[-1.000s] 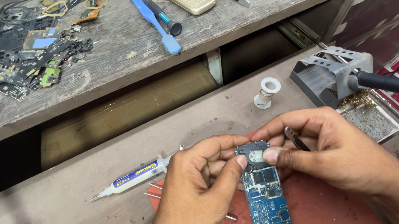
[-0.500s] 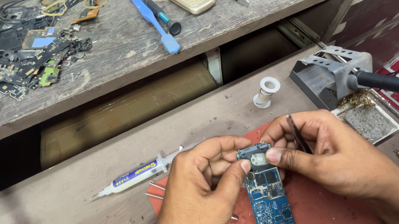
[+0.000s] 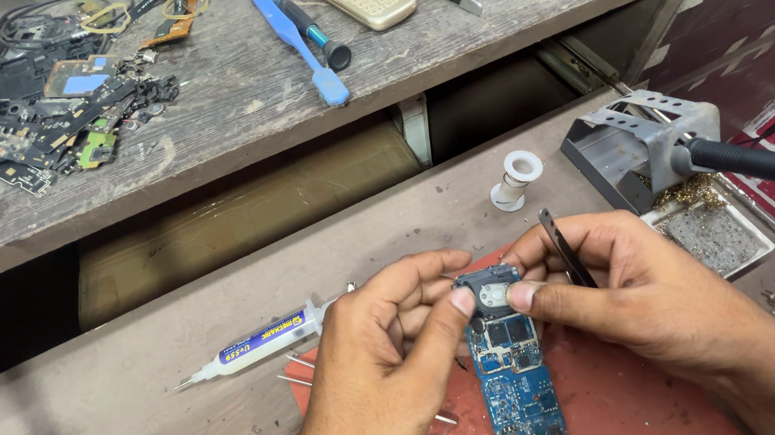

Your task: The person uses a soldering iron and tweezers to solder a small circular component onto a blue circuit board. They apply flux from a syringe, position the component, and solder it in place. The person then uses a hot air gun to heat the component further.

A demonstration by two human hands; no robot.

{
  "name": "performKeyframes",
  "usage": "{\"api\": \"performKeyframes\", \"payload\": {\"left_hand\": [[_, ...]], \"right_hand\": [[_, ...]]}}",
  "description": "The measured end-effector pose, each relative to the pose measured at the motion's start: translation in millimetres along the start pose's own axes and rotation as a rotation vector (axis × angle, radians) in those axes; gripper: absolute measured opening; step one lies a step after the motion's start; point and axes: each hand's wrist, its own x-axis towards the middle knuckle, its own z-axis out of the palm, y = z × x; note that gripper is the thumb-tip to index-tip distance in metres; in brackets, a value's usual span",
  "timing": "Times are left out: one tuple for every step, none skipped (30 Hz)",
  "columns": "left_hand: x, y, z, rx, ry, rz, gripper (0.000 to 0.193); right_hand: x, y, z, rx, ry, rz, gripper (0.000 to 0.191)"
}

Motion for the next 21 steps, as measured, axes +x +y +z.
{"api": "performKeyframes", "payload": {"left_hand": [[0.6,-0.5,-0.9,-0.007,-0.002,-0.002,0.029],[1.3,-0.8,-1.7,-0.015,-0.003,-0.004,0.029],[2.0,-1.1,-2.6,-0.022,-0.004,-0.006,0.03],[2.2,-1.0,-3.0,-0.022,-0.005,-0.008,0.03],[2.5,-1.1,-3.4,-0.022,-0.005,-0.009,0.031],[2.6,-0.5,-3.9,-0.022,-0.006,-0.01,0.031],[2.4,-0.2,-4.0,-0.036,-0.018,-0.005,0.03],[1.9,0.8,-4.5,-0.05,-0.03,0.002,0.03],[1.6,1.4,-4.7,-0.063,-0.042,0.009,0.03],[0.3,2.0,-4.3,-0.052,-0.047,-0.006,0.03],[-1.5,2.5,-4.2,-0.042,-0.053,-0.022,0.033],[-2.2,2.6,-3.6,-0.03,-0.059,-0.037,0.037],[-2.8,2.5,-3.0,-0.051,-0.078,-0.009,0.04],[-3.7,2.2,-2.7,-0.072,-0.097,0.02,0.044],[-3.9,1.6,-2.2,-0.092,-0.116,0.049,0.048],[-4.0,0.9,-2.3,-0.083,-0.111,0.048,0.042],[-3.8,-0.1,-2.3,-0.075,-0.105,0.047,0.037],[-3.8,-1.1,-2.2,-0.068,-0.1,0.046,0.031],[-3.7,-2.1,-2.3,-0.045,-0.092,0.068,0.024],[-3.5,-3.3,-2.0,-0.022,-0.084,0.09,0.018],[-3.5,-4.2,-1.9,0.001,-0.075,0.112,0.011]], "right_hand": [[0.5,-0.3,0.6,0.039,-0.041,-0.026,0.021],[1.0,-0.2,1.0,0.078,-0.083,-0.05,0.02],[1.4,0.1,1.0,0.117,-0.125,-0.075,0.02],[1.3,0.4,0.4,0.101,-0.12,-0.08,0.02],[1.3,1.2,-0.6,0.085,-0.116,-0.085,0.019],[1.4,2.2,-1.1,0.069,-0.112,-0.09,0.019],[1.6,3.5,-1.8,0.061,-0.097,-0.078,0.019],[1.6,4.6,-2.3,0.053,-0.082,-0.067,0.019],[2.1,5.8,-2.8,0.045,-0.068,-0.057,0.018],[2.1,6.5,-3.6,0.066,-0.082,-0.061,0.019],[2.1,7.1,-4.2,0.086,-0.097,-0.066,0.019],[2.4,7.7,-4.9,0.108,-0.111,-0.07,0.019],[2.4,8.0,-5.6,0.11,-0.107,-0.071,0.019],[2.7,8.5,-5.7,0.113,-0.103,-0.071,0.019],[2.8,8.5,-6.3,0.116,-0.1,-0.073,0.019],[2.8,8.7,-6.3,0.118,-0.105,-0.08,0.02],[3.0,8.7,-6.2,0.119,-0.11,-0.087,0.02],[2.7,8.6,-6.4,0.12,-0.114,-0.094,0.021],[2.4,8.2,-6.4,0.106,-0.108,-0.09,0.021],[1.9,7.8,-6.7,0.093,-0.102,-0.086,0.021],[1.3,7.2,-6.6,0.08,-0.097,-0.082,0.021]]}}
